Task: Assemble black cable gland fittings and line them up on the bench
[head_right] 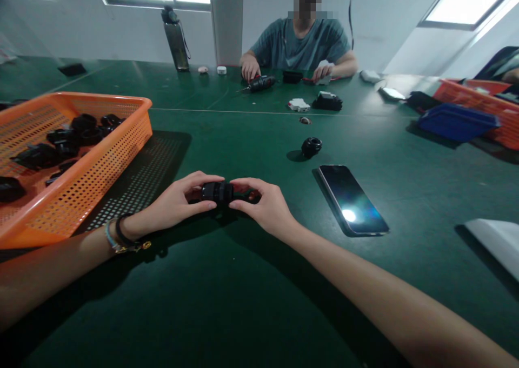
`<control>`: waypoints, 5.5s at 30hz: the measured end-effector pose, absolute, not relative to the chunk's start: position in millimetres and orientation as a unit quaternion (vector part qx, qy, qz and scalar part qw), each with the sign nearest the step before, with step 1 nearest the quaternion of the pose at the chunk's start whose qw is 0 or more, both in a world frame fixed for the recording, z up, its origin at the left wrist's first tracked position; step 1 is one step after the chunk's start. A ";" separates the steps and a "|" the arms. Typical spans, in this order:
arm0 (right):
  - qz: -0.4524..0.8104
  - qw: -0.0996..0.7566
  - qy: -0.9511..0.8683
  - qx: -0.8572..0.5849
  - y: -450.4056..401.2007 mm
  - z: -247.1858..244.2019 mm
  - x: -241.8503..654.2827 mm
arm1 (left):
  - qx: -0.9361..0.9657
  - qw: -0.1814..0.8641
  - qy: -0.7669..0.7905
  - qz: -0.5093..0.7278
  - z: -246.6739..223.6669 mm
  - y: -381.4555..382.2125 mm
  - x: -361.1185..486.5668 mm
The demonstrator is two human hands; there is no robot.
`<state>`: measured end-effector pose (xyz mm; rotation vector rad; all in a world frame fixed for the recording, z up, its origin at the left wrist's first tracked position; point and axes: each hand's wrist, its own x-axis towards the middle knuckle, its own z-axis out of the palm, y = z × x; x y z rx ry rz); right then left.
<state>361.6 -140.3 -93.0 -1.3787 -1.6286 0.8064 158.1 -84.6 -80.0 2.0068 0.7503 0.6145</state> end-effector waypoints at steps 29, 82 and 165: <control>0.321 0.424 -0.655 -0.537 -140.8 -94.5 363.0 | 0.774 0.485 0.316 0.257 -83.6 -83.1 160.5; 0.320 0.416 -0.660 -0.537 -139.5 -95.2 362.9 | 0.787 0.466 0.317 0.249 -80.1 -83.7 158.7; 0.347 0.426 -0.647 -0.529 -139.5 -94.0 361.6 | 0.795 0.456 0.312 0.251 -81.6 -82.6 157.9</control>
